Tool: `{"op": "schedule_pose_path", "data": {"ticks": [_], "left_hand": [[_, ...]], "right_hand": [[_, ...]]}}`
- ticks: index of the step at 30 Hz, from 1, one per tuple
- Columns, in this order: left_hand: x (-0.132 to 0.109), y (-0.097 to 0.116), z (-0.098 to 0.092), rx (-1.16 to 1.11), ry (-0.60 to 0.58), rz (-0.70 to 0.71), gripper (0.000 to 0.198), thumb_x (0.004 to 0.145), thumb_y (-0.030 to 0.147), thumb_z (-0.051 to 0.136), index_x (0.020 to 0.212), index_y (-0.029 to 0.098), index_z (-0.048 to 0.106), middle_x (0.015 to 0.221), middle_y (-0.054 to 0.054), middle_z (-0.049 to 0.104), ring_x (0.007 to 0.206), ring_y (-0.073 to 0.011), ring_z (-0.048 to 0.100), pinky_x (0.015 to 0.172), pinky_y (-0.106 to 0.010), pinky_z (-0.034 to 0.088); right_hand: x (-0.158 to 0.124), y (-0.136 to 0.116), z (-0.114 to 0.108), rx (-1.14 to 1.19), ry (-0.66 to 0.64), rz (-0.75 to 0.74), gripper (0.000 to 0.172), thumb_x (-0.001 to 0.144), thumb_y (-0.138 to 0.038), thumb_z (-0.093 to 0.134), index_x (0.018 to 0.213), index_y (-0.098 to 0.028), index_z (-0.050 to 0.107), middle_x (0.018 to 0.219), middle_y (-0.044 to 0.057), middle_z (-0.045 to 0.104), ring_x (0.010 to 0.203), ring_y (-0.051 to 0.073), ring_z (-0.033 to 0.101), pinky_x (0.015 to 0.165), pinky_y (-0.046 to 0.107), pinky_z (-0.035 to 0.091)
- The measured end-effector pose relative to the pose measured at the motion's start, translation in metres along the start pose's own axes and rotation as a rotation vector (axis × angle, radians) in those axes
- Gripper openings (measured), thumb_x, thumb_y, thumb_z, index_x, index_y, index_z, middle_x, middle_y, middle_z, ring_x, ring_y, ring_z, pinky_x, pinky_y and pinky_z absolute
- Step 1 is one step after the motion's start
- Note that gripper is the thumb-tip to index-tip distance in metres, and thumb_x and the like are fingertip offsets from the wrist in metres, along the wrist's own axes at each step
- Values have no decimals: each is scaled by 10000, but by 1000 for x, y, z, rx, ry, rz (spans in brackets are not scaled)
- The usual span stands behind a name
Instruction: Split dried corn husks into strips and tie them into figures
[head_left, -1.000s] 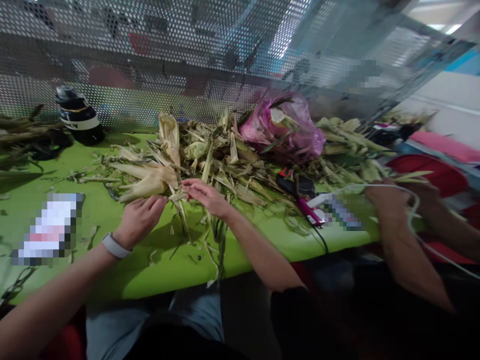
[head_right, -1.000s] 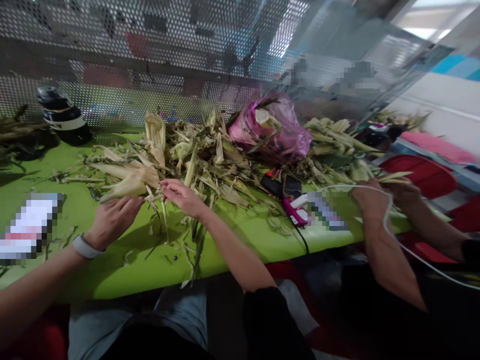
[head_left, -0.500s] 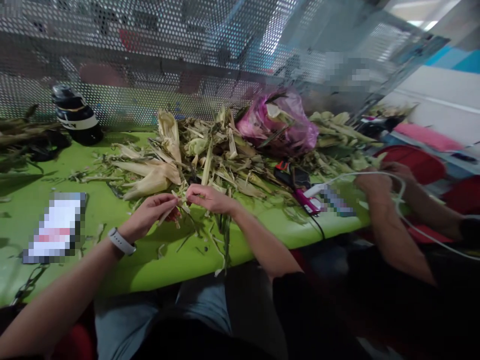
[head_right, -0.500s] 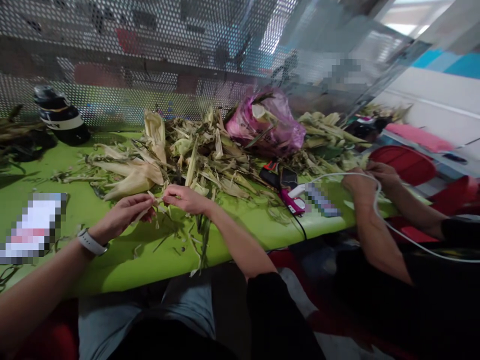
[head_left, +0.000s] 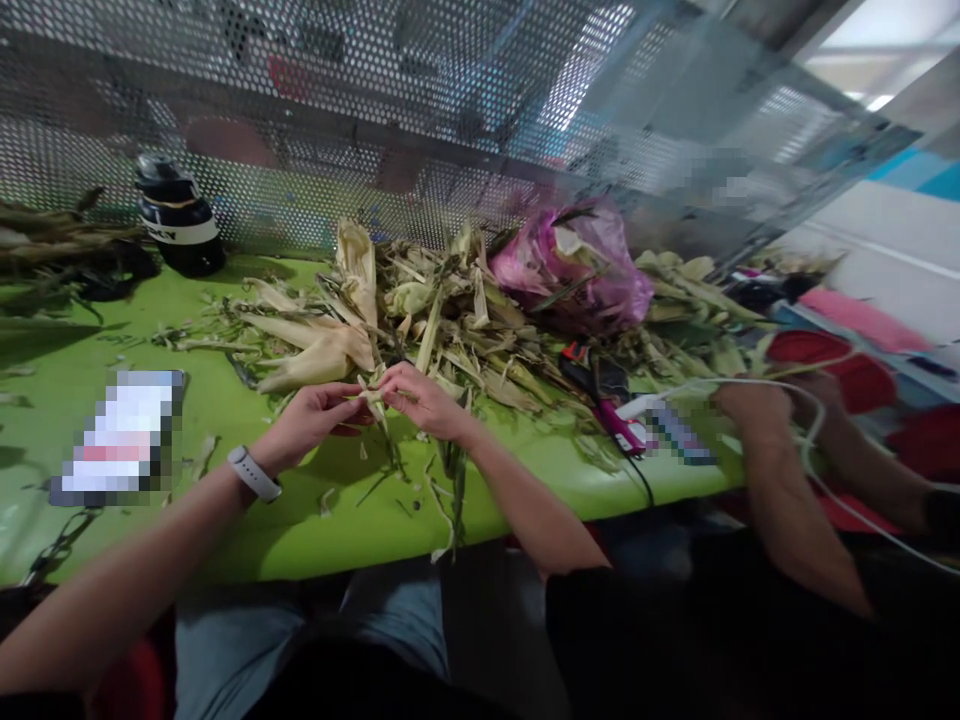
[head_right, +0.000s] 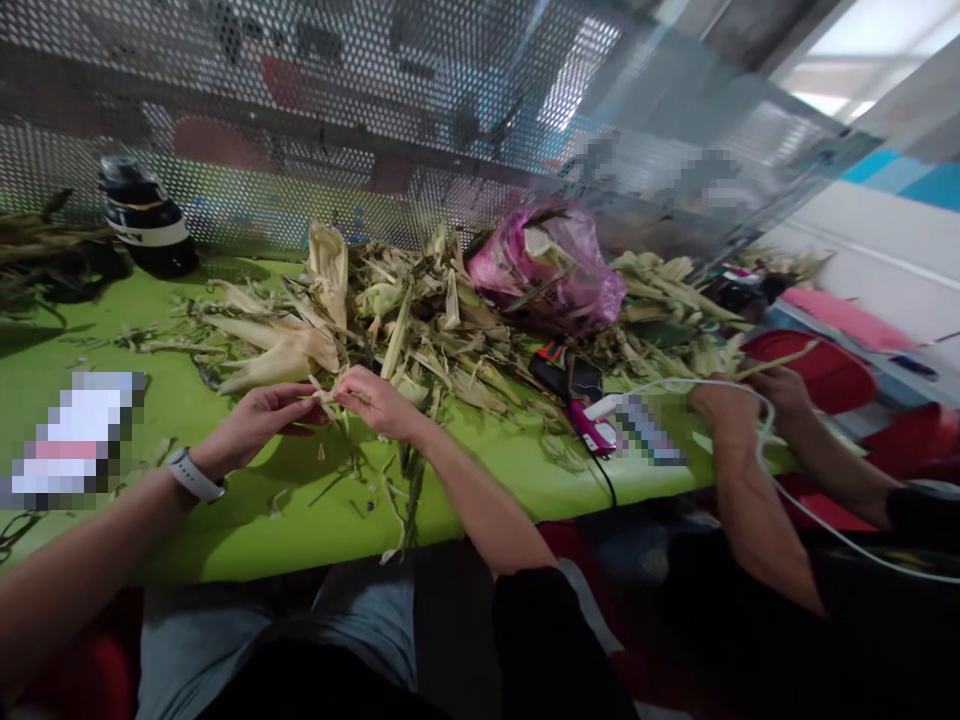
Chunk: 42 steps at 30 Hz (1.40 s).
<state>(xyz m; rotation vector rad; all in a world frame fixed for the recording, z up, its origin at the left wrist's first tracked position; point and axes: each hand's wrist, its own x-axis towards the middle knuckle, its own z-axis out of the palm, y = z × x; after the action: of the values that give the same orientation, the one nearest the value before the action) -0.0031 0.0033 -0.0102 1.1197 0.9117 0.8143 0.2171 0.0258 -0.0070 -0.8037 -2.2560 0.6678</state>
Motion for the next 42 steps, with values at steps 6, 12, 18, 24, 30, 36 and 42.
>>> {"op": "schedule_pose_path", "data": {"ticks": [6, 12, 18, 24, 30, 36, 42], "left_hand": [[-2, 1, 6, -41, 4, 29, 459, 712, 396, 787, 1076, 155, 643, 927, -74, 751, 878, -214, 721, 759, -358, 573], [-8, 0, 21, -220, 42, 138, 356, 798, 364, 718, 1086, 194, 595, 1045, -56, 708, 1060, -213, 658, 915, -402, 532], [-4, -13, 27, -222, 15, 206, 367, 852, 371, 658, 1180, 234, 566, 1093, -29, 661, 1053, -167, 616, 973, -368, 495], [-7, -15, 25, -193, 76, 171, 311, 840, 314, 657, 1121, 228, 555, 999, -5, 649, 882, -131, 612, 837, -293, 535], [-9, -12, 24, -43, 96, 216, 341, 845, 402, 641, 1113, 207, 563, 1004, -34, 656, 905, -165, 615, 817, -318, 543], [-7, -11, 23, 86, 60, 346, 363, 863, 418, 617, 1138, 187, 561, 1111, -72, 673, 991, -193, 639, 861, -342, 547], [-8, -12, 20, 168, 75, 404, 357, 875, 379, 618, 1156, 165, 560, 1055, -88, 710, 929, -179, 677, 861, -332, 543]], "right_hand": [[-3, -9, 6, -189, 107, -43, 317, 972, -435, 426, 848, -208, 609, 1150, 102, 570, 1131, 208, 531, 1007, 420, 426], [-5, -13, 26, -400, 455, -1, 221, 958, -354, 476, 862, -225, 627, 1361, 89, 470, 1342, 248, 383, 1124, 489, 309], [-5, -13, 39, -381, 480, 51, 213, 950, -343, 490, 867, -221, 644, 1488, 69, 358, 1421, 257, 277, 1158, 494, 266], [-5, -13, 38, -363, 418, 80, 249, 955, -374, 479, 854, -220, 645, 1503, 62, 352, 1438, 249, 261, 1160, 488, 262], [-5, -15, 33, -301, 371, 75, 316, 957, -427, 461, 833, -207, 651, 1472, 82, 397, 1446, 245, 246, 1168, 470, 247], [-5, -13, 28, -158, 315, 111, 309, 942, -448, 488, 836, -217, 663, 1440, 78, 459, 1447, 222, 253, 1176, 464, 239], [-6, -9, 28, 31, 305, 179, 326, 902, -498, 542, 799, -218, 672, 1391, 72, 531, 1432, 219, 304, 1177, 467, 246]]}}
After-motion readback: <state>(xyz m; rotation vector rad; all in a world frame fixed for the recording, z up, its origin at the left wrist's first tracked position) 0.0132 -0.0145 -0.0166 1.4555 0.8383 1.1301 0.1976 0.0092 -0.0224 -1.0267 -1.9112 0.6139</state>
